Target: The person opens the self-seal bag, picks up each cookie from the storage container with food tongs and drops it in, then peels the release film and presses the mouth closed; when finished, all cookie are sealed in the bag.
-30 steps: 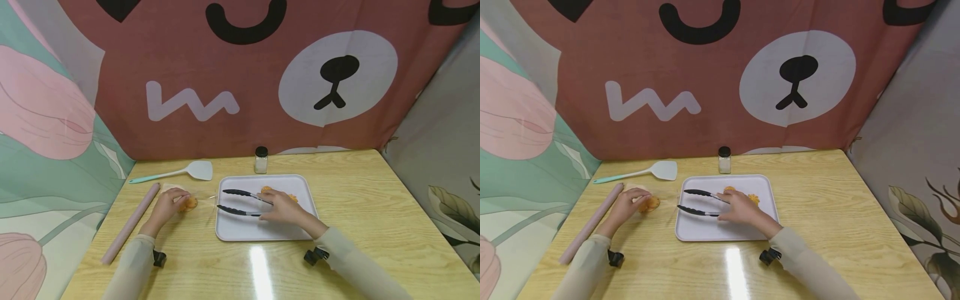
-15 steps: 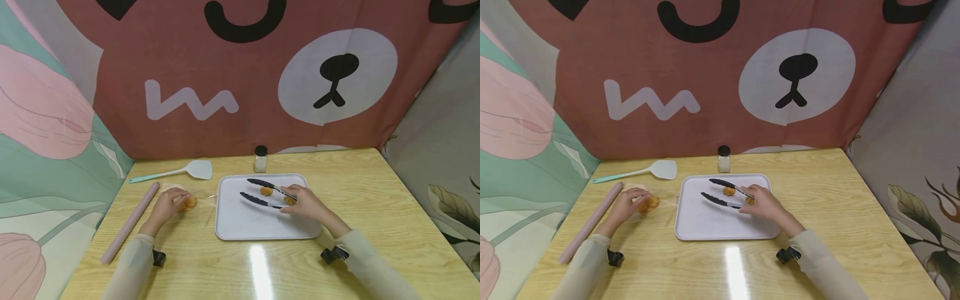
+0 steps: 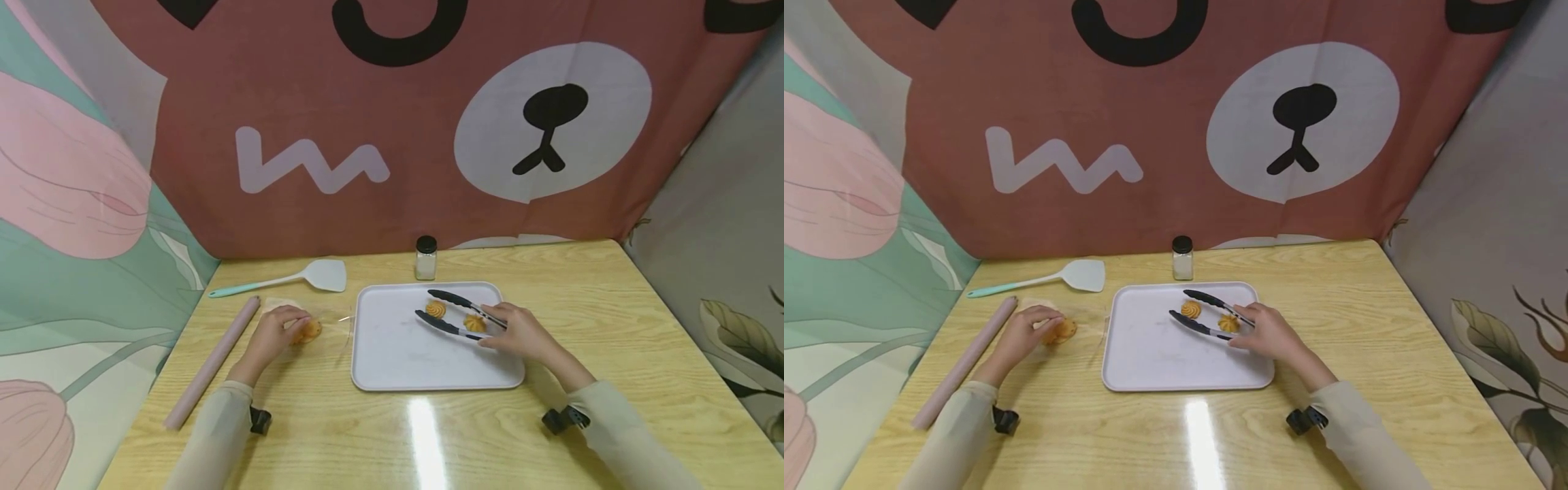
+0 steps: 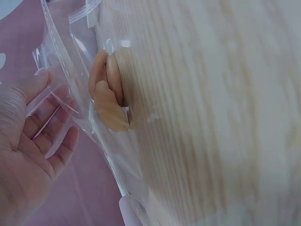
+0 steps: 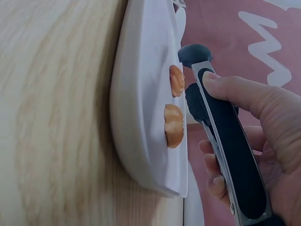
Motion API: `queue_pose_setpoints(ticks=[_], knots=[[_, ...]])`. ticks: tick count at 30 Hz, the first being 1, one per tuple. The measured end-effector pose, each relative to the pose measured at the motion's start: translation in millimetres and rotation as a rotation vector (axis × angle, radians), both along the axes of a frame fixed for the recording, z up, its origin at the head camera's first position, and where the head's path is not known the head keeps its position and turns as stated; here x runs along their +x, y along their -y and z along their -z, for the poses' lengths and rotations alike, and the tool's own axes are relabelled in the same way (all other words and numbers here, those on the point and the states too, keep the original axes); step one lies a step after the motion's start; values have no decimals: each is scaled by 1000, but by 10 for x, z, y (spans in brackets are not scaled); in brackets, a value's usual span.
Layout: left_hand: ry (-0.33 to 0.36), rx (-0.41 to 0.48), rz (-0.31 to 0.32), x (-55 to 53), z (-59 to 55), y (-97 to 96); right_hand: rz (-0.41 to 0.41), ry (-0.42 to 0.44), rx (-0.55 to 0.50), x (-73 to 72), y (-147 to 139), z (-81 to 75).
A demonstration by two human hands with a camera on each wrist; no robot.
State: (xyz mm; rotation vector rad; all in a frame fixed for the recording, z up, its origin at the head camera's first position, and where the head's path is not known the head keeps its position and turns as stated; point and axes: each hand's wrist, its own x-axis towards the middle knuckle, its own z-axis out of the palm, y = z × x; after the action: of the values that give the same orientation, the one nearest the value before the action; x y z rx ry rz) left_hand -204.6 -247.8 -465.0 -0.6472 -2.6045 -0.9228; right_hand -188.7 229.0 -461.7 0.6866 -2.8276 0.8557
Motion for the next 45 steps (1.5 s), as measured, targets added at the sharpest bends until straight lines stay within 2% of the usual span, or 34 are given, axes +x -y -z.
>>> queue_pose_setpoints(ticks=[11, 21, 45], knots=[[4, -5, -9, 4, -5, -8, 8, 20, 9, 22, -45, 0], [10, -12, -18, 8, -9, -9, 38, 107, 11, 43, -82, 41], [-37, -23, -7, -1, 20, -7, 56, 97, 0, 71, -92, 67]])
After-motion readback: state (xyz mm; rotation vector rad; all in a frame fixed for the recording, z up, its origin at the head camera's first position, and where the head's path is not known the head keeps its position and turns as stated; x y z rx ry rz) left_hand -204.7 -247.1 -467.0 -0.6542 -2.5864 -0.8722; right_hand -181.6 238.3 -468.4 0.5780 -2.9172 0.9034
